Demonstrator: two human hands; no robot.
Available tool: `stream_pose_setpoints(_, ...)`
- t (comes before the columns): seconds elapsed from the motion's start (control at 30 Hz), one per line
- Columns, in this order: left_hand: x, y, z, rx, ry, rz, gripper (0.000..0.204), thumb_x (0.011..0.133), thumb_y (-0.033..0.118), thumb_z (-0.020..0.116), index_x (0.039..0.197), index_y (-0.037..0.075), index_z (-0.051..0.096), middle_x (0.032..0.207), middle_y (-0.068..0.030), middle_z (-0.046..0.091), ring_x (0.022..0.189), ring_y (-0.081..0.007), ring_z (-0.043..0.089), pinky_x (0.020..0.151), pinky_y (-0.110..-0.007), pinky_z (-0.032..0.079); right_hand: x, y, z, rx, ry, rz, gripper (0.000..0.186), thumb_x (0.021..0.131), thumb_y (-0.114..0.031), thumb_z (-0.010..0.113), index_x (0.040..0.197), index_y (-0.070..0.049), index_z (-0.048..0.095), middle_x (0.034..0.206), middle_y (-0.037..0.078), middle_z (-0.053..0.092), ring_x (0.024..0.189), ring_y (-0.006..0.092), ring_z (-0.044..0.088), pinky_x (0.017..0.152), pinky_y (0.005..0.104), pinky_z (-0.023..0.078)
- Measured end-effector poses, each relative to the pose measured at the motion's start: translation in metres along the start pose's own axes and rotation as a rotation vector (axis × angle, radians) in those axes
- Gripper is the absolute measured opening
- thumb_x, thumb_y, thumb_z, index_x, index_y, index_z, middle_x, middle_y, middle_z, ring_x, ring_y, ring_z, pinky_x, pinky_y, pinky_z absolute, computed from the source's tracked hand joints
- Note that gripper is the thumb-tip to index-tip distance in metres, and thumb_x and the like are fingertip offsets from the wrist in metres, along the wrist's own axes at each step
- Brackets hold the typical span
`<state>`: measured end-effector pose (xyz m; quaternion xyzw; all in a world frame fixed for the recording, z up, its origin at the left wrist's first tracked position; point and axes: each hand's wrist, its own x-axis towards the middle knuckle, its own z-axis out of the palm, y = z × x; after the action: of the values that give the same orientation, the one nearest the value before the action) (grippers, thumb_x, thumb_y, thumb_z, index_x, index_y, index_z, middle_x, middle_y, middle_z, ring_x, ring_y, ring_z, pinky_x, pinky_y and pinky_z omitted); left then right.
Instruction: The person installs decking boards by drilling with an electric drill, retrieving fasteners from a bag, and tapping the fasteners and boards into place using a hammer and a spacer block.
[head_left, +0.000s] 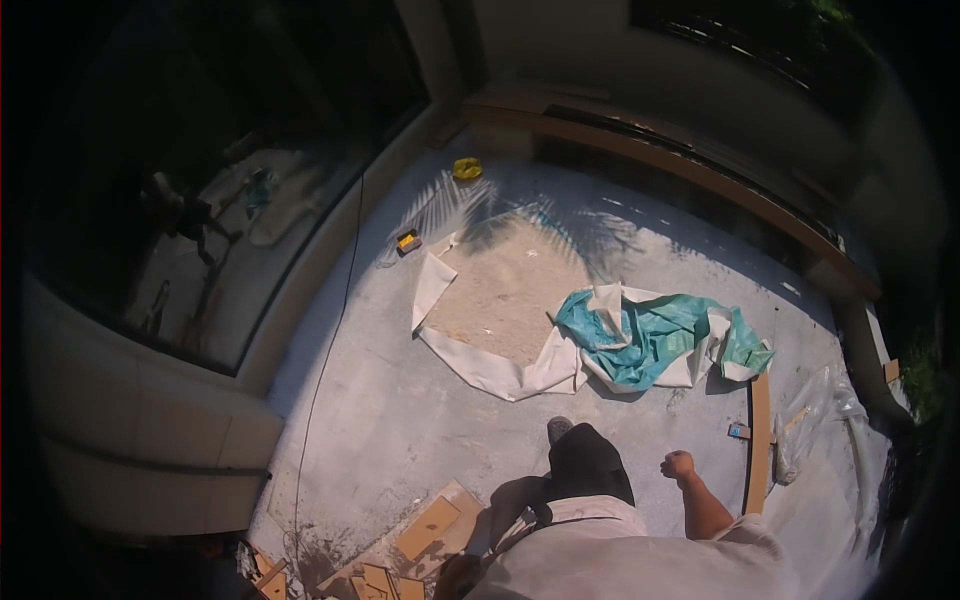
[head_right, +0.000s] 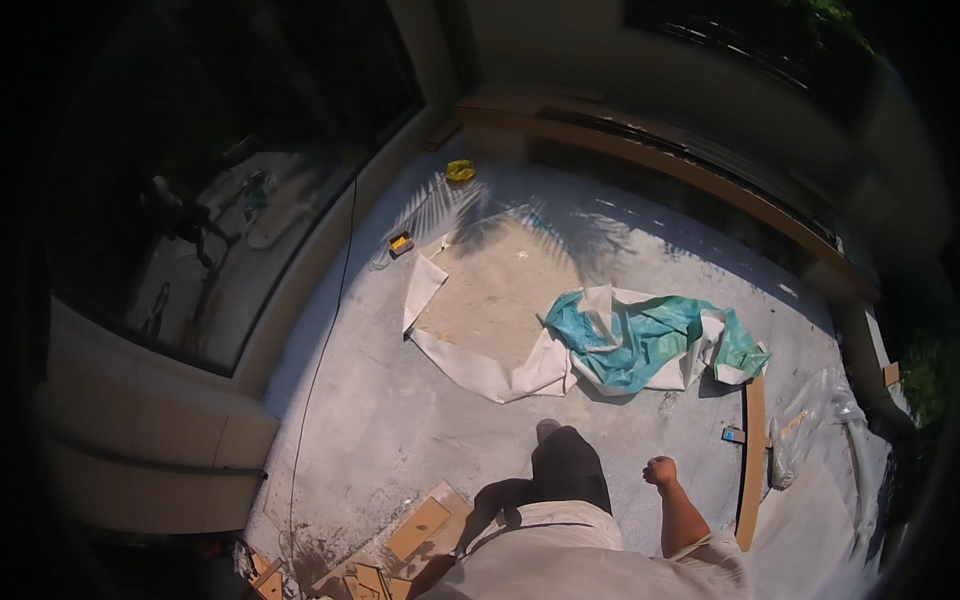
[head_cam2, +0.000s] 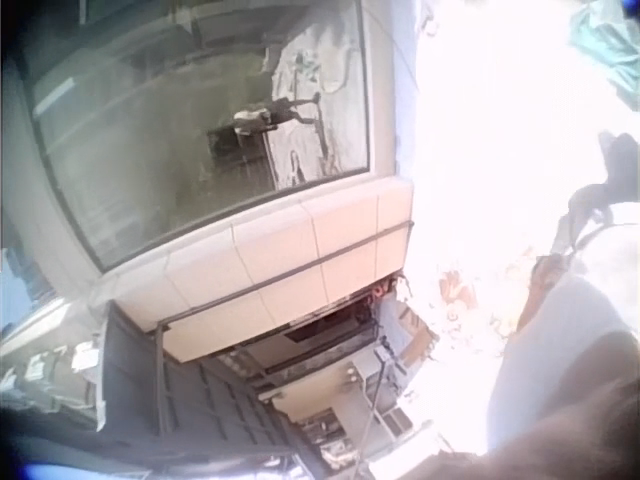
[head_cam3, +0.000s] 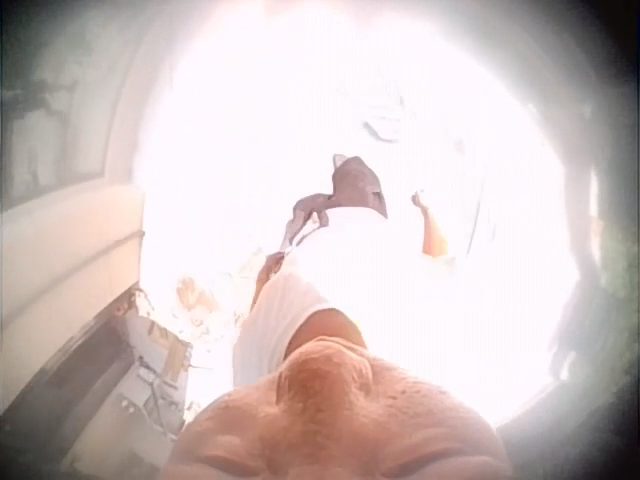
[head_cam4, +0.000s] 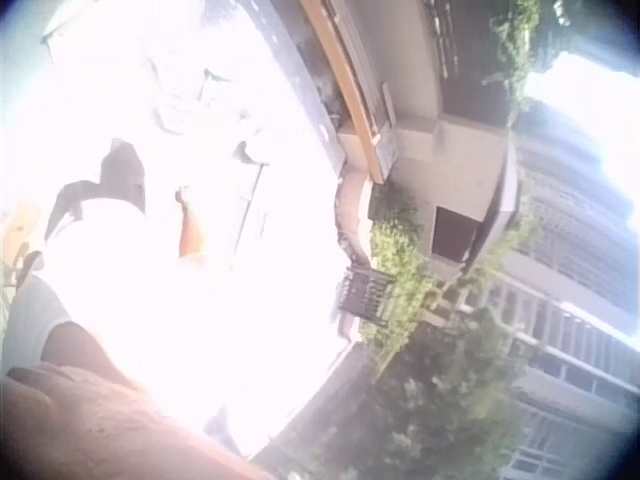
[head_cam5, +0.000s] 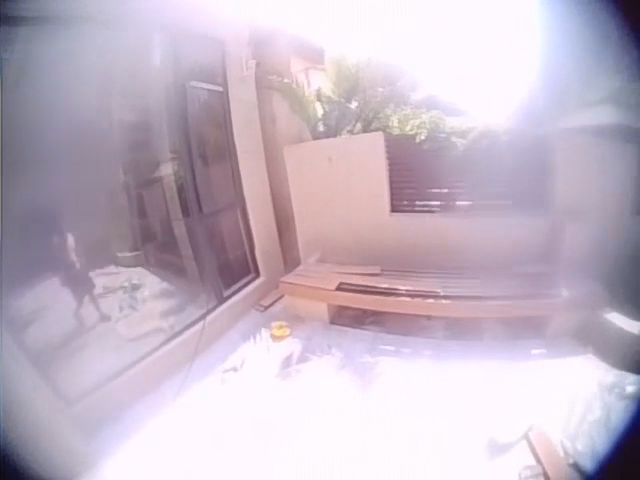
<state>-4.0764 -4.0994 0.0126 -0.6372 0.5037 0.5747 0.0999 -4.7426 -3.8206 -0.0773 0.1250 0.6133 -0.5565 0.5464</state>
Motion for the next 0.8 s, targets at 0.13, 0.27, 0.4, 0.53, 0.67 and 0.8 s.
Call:
stream_pose_setpoints(0.13,0.015,0.075,-0.028,-0.193,0.039,-0.04,0.019,0.096,0.02,0.062,0.101,0.004,0.071,0.082,-0.0086,0.07,0.073,-0.0183,0.068,0.067,-0.032,0.054,0.074,-0.235,0.227,-0.506,0.105,-0.312,0.025,0.099,-0.02,0.059,0.109,0.002,0.065,0.087,0.01,0.069,0.071,0.0179,0.067,0.063,0.0293,0.055)
stream_pose_setpoints(0.27,0.07,0.141,-0.05,-0.317,0.044,-0.053,0.02,0.097,0.022,0.062,0.104,0.005,0.071,0.083,-0.0087,0.07,0.074,-0.0192,0.068,0.066,-0.033,0.054,0.149,-0.39,0.37,-0.606,-0.081,-0.591,0.027,0.101,-0.02,0.058,0.115,0.003,0.064,0.091,0.01,0.07,0.078,0.0173,0.068,0.07,0.0287,0.055)
stream_pose_setpoints(0.4,0.168,0.193,-0.094,-0.322,-0.016,-0.051,0.021,0.098,0.023,0.062,0.106,0.005,0.071,0.085,-0.0088,0.07,0.075,-0.0201,0.069,0.066,-0.034,0.055,0.215,-0.449,0.481,-0.863,-0.035,-0.633,0.035,0.095,-0.022,0.06,0.115,0.006,0.066,0.091,0.016,0.073,0.079,0.0224,0.071,0.074,0.0341,0.056)
stream_pose_setpoints(0.53,0.277,0.254,-0.167,-0.355,-0.049,-0.005,0.022,0.099,0.024,0.061,0.108,0.006,0.071,0.087,-0.0089,0.071,0.076,-0.0211,0.069,0.065,-0.034,0.055,0.271,-0.445,0.551,-1.429,-0.161,-0.586,0.031,0.092,-0.023,0.064,0.107,0.003,0.072,0.097,0.021,0.074,0.093,0.036,0.072,0.086,0.0436,0.055)
stream_pose_setpoints(0.67,0.379,0.369,-0.304,-0.586,0.057,-0.149,0.032,0.102,0.03,0.06,0.118,0.003,0.066,0.091,-0.0076,0.07,0.078,-0.0166,0.068,0.066,-0.032,0.056,0.306,-0.438,0.578,-1.424,-0.134,-0.024,0.028,0.095,-0.024,0.066,0.105,0.002,0.073,0.089,0.014,0.076,0.076,0.0221,0.074,0.071,0.0353,0.059)
stream_pose_setpoints(0.8,0.453,0.517,-0.475,-0.568,0.36,0.204,0.034,0.102,0.029,0.059,0.12,0.0,0.063,0.098,-0.0102,0.071,0.083,-0.0171,0.068,0.076,-0.031,0.056,0.32,-0.476,0.669,-1.202,-0.175,0.033,0.029,0.101,-0.02,0.06,0.114,0.004,0.069,0.092,0.014,0.075,0.078,0.0209,0.073,0.07,0.0331,0.058)
